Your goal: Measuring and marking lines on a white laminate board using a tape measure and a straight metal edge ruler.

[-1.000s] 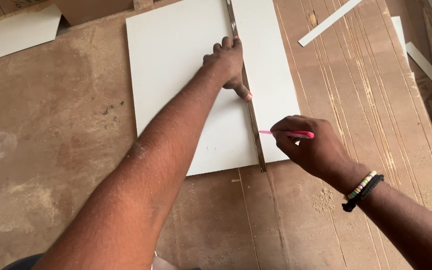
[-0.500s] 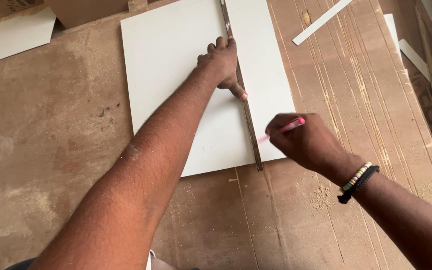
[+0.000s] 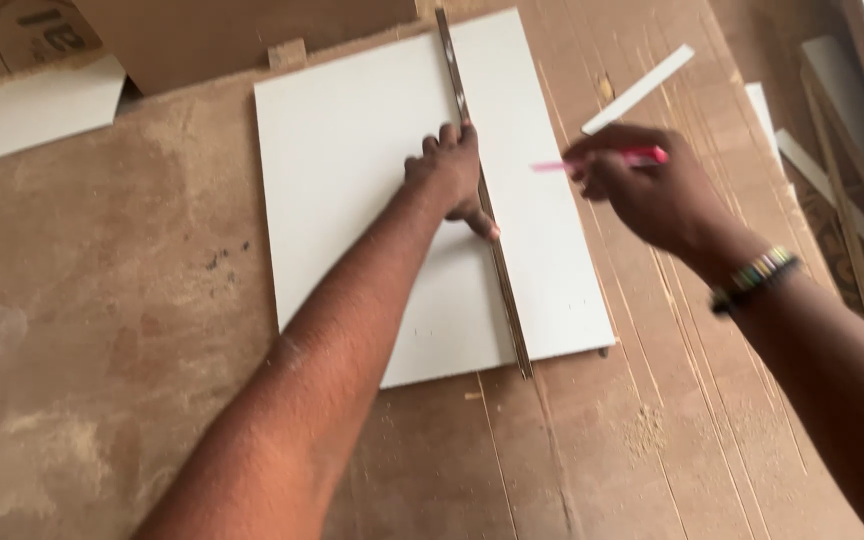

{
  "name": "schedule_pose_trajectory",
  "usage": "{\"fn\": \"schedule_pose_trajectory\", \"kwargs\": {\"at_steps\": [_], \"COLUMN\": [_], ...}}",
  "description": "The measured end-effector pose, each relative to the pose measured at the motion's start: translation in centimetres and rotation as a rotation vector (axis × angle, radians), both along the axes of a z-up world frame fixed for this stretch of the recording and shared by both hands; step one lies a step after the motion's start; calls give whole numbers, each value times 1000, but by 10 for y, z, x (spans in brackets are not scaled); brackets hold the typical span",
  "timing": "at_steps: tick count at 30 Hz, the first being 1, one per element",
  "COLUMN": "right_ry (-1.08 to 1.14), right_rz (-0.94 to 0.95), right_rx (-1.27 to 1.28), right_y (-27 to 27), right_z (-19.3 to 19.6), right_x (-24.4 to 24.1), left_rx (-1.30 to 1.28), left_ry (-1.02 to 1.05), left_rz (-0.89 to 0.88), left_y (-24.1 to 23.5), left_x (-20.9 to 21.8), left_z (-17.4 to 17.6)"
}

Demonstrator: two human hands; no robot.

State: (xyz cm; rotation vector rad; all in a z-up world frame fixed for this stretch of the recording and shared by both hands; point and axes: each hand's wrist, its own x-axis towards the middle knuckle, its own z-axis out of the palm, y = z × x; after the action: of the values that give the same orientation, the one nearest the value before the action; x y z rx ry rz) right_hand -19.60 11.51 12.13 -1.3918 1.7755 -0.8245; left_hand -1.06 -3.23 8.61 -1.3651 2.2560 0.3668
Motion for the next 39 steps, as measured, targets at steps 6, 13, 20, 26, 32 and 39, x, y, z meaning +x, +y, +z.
{"fn": "schedule_pose_trajectory", "kwargs": {"at_steps": [6, 13, 20, 26, 32, 39], "right_ry": [-93, -123, -47, 0, 8, 72], "right_rz": [-150, -293, -203, -162, -140, -80], "right_rx": [-236, -254, -224, -176, -158, -163], "right_y": [-101, -179, -213, -221, -225, -227], "right_z": [-3, -49, -51, -51, -44, -43], "right_x": [6, 3, 25, 23, 24, 22], "left_rx": [16, 52, 54, 47, 69, 55], "left_ry": [-29, -66, -46, -91, -113, -106], "left_rz": [-31, -60, -66, -95, -97, -97], "left_y": [0, 2, 3, 4, 4, 5], "left_x": [4, 4, 7, 5, 2, 3], "left_z": [7, 11, 15, 18, 18, 19]}}
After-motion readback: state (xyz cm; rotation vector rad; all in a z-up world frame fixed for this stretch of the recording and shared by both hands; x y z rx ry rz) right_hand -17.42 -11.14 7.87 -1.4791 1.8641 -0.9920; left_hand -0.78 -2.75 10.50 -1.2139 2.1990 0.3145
